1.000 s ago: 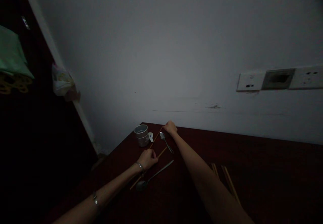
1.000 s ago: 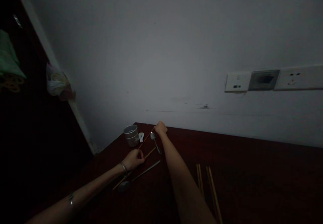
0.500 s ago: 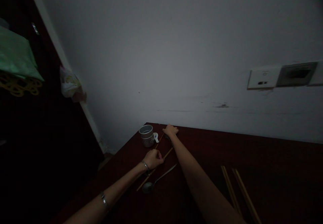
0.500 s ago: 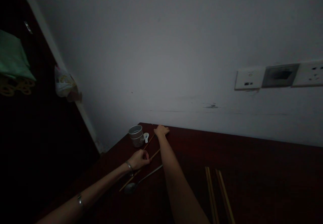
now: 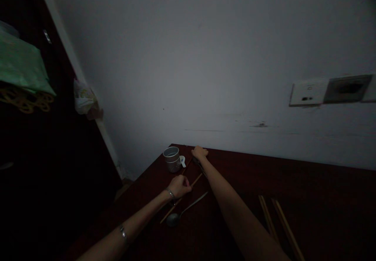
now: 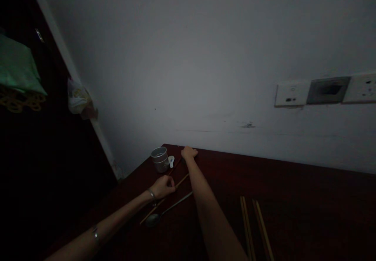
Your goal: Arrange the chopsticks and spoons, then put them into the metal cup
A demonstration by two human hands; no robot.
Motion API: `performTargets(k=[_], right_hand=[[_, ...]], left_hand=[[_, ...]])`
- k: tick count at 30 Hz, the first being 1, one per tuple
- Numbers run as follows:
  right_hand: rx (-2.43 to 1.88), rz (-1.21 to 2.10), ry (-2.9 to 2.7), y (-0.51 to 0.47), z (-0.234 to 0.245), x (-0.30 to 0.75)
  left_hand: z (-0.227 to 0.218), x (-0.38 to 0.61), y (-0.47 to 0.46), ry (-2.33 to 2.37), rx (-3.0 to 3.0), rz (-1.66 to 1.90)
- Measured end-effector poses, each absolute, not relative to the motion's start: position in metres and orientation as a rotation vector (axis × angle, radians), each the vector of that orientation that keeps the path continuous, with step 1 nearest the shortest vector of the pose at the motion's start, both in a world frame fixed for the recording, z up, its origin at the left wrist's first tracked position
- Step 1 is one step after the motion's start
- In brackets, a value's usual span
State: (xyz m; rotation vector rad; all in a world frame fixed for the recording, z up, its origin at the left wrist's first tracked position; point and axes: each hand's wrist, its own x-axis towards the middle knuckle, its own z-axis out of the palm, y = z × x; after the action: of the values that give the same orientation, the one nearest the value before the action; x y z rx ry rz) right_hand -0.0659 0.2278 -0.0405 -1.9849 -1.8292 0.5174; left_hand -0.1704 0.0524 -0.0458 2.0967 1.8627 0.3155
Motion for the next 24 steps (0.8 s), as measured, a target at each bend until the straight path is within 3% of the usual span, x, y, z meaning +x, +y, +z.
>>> performTargets(k=[13, 24], right_hand=[[-1.845, 0.618, -1.688, 0.226, -0.003, -0.035], [-1.723, 0.542, -1.420, 0.205, 0.055, 0.070]], left_hand=[[-0.045, -0.169, 0.052, 1.811, 2.228, 0.260], [-0.020, -0.165, 0.060, 1.755, 2.365, 0.167]])
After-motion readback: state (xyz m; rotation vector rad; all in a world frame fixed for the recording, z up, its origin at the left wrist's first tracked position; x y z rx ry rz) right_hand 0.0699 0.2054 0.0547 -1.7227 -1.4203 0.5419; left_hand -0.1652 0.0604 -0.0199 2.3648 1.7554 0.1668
